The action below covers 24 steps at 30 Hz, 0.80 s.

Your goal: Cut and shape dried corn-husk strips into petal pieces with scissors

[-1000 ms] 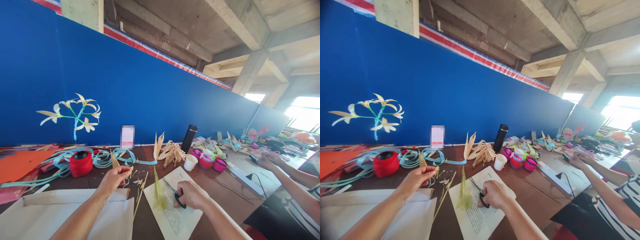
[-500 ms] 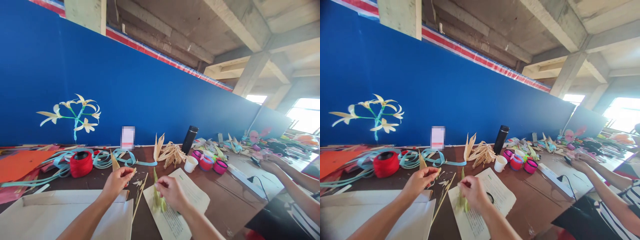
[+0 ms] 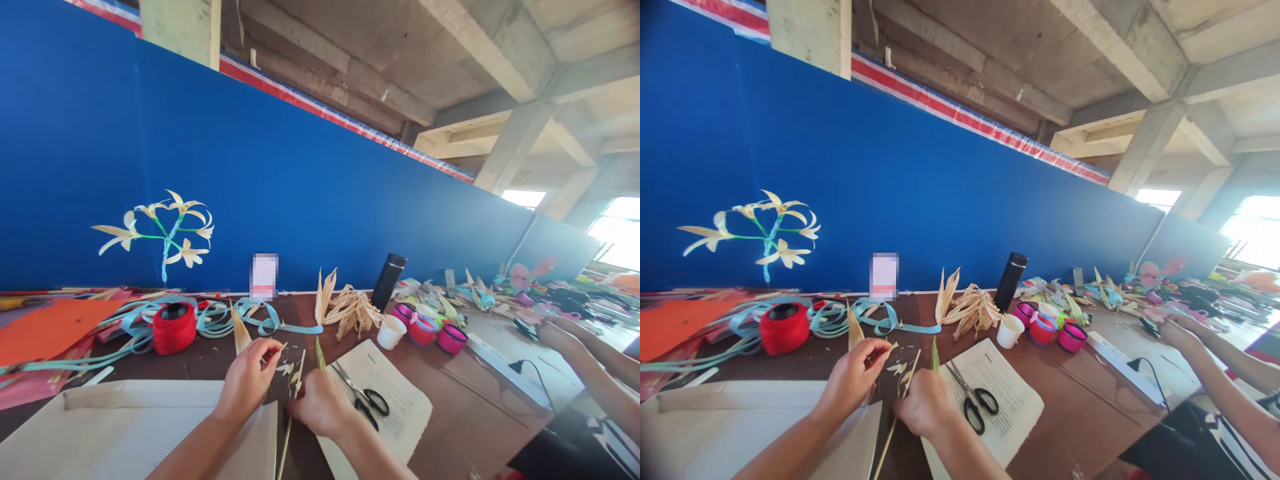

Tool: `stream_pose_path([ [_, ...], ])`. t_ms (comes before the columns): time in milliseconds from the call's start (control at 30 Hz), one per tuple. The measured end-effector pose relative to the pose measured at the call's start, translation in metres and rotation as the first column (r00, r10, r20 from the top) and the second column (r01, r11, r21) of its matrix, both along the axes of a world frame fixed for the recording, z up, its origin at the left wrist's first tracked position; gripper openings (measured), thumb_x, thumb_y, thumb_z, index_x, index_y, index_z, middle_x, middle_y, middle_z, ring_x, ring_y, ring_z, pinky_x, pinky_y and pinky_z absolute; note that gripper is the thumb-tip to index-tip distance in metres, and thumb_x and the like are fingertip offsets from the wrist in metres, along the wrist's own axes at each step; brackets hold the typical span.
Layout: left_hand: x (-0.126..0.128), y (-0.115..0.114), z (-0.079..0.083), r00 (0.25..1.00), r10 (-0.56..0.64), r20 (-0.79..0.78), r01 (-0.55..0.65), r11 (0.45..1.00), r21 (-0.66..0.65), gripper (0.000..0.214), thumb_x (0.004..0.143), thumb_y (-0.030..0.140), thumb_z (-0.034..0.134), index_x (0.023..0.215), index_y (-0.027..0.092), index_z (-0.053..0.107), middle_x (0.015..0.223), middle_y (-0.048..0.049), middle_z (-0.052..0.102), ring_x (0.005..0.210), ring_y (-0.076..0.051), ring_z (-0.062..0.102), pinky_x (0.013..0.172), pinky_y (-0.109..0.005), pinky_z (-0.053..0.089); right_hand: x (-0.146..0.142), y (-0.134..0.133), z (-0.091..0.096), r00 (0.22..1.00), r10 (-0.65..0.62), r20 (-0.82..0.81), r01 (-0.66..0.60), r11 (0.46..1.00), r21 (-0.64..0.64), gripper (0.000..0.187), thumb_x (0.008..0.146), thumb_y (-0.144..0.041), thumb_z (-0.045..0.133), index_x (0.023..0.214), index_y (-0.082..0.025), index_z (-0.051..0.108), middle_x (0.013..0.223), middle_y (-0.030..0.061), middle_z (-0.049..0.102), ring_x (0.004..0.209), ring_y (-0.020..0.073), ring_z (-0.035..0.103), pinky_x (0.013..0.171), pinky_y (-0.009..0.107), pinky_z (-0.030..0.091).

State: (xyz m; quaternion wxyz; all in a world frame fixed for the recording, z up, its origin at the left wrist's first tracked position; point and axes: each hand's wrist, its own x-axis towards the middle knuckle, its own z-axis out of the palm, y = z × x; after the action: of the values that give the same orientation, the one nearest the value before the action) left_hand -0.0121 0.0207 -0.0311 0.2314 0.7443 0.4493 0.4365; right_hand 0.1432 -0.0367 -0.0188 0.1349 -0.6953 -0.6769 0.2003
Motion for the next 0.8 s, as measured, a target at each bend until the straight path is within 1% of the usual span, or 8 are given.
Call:
stream_pose_path([
  [167, 0.000, -0.002, -0.001, 0.999, -0.004, -0.049, 0.008, 0.998, 0.066, 0.018, 0.081, 0.031, 0.043, 0.084, 0.023, 0.059, 0.084, -0.0028, 0.064, 0.076, -0.015, 0.059, 0.071, -0.024, 0.043, 0.002, 0.000, -0.003, 0.997, -0.069, 0.035, 0.070, 0.996, -0.057, 0.014, 0.060, -0.025, 0.055, 0.062, -0.019, 0.068, 0.059, 0.0046, 0.066, 0.053, 0.0166, 0.059, 0.041, 0.022, 0.031],
  [333, 0.000, -0.004, 0.002, 0.998, -0.001, -0.060, 0.005, 0.998, 0.068, 0.018, 0.081, 0.032, 0.043, 0.084, 0.023, 0.058, 0.084, -0.0022, 0.062, 0.072, -0.014, 0.059, 0.069, -0.024, 0.043, 0.011, 0.001, -0.006, 0.980, -0.131, 0.150, 0.131, 0.991, 0.011, 0.013, 0.057, -0.025, 0.057, 0.061, -0.018, 0.067, 0.061, 0.0067, 0.066, 0.056, 0.0187, 0.060, 0.044, 0.023, 0.031],
  [400, 0.000, -0.004, 0.003, 0.998, 0.001, -0.058, 0.003, 0.998, 0.059, 0.018, 0.081, 0.032, 0.042, 0.084, 0.023, 0.058, 0.083, -0.0020, 0.062, 0.071, -0.014, 0.058, 0.069, -0.024, 0.043, 0.018, 0.003, -0.005, 0.978, -0.152, 0.142, 0.146, 0.988, 0.049, 0.012, 0.058, -0.023, 0.057, 0.061, -0.018, 0.067, 0.061, 0.0065, 0.066, 0.058, 0.0185, 0.060, 0.045, 0.023, 0.032],
  [467, 0.000, -0.005, 0.004, 0.998, 0.001, -0.057, 0.002, 0.999, 0.051, 0.018, 0.081, 0.030, 0.042, 0.085, 0.024, 0.058, 0.083, -0.0016, 0.062, 0.071, -0.014, 0.058, 0.068, -0.024, 0.042, 0.025, 0.007, -0.003, 0.983, -0.172, 0.071, 0.167, 0.983, 0.077, 0.012, 0.060, -0.022, 0.055, 0.062, -0.017, 0.066, 0.061, 0.0048, 0.065, 0.058, 0.0166, 0.059, 0.046, 0.022, 0.032],
  [533, 0.000, -0.006, 0.005, 0.999, 0.002, -0.052, 0.000, 0.999, 0.048, 0.018, 0.081, 0.030, 0.041, 0.085, 0.024, 0.058, 0.084, -0.0012, 0.061, 0.073, -0.014, 0.058, 0.068, -0.024, 0.042, 0.032, 0.011, 0.000, 0.982, -0.169, -0.080, 0.177, 0.979, 0.100, 0.012, 0.061, -0.022, 0.053, 0.063, -0.016, 0.063, 0.061, 0.0026, 0.063, 0.059, 0.0148, 0.057, 0.047, 0.020, 0.033],
  [633, -0.001, -0.007, 0.006, 0.999, -0.001, -0.045, 0.003, 0.998, 0.055, 0.018, 0.081, 0.028, 0.041, 0.085, 0.024, 0.058, 0.085, -0.0010, 0.061, 0.074, -0.014, 0.058, 0.068, -0.023, 0.042, 0.036, 0.018, 0.003, 0.949, -0.114, -0.294, 0.146, 0.985, 0.090, 0.009, 0.063, -0.019, 0.050, 0.064, -0.016, 0.058, 0.057, -0.0010, 0.059, 0.057, 0.0118, 0.054, 0.047, 0.017, 0.034],
  [733, 0.000, -0.007, 0.006, 0.998, -0.021, -0.052, 0.024, 0.997, 0.066, 0.019, 0.081, 0.029, 0.041, 0.086, 0.024, 0.058, 0.086, -0.0016, 0.061, 0.073, -0.014, 0.058, 0.068, -0.023, 0.041, 0.034, 0.023, 0.003, 0.880, -0.060, -0.471, 0.086, 0.996, 0.036, 0.008, 0.065, -0.021, 0.049, 0.069, -0.016, 0.055, 0.058, -0.0031, 0.056, 0.053, 0.0101, 0.053, 0.045, 0.016, 0.036],
  [800, 0.000, -0.006, 0.005, 0.998, -0.030, -0.058, 0.034, 0.997, 0.069, 0.019, 0.082, 0.029, 0.040, 0.086, 0.024, 0.058, 0.087, -0.0020, 0.061, 0.074, -0.014, 0.058, 0.069, -0.023, 0.041, 0.031, 0.026, 0.001, 0.788, -0.043, -0.614, 0.046, 0.999, -0.010, 0.010, 0.065, -0.022, 0.051, 0.073, -0.017, 0.053, 0.062, -0.0031, 0.057, 0.055, 0.0108, 0.055, 0.044, 0.016, 0.039],
])
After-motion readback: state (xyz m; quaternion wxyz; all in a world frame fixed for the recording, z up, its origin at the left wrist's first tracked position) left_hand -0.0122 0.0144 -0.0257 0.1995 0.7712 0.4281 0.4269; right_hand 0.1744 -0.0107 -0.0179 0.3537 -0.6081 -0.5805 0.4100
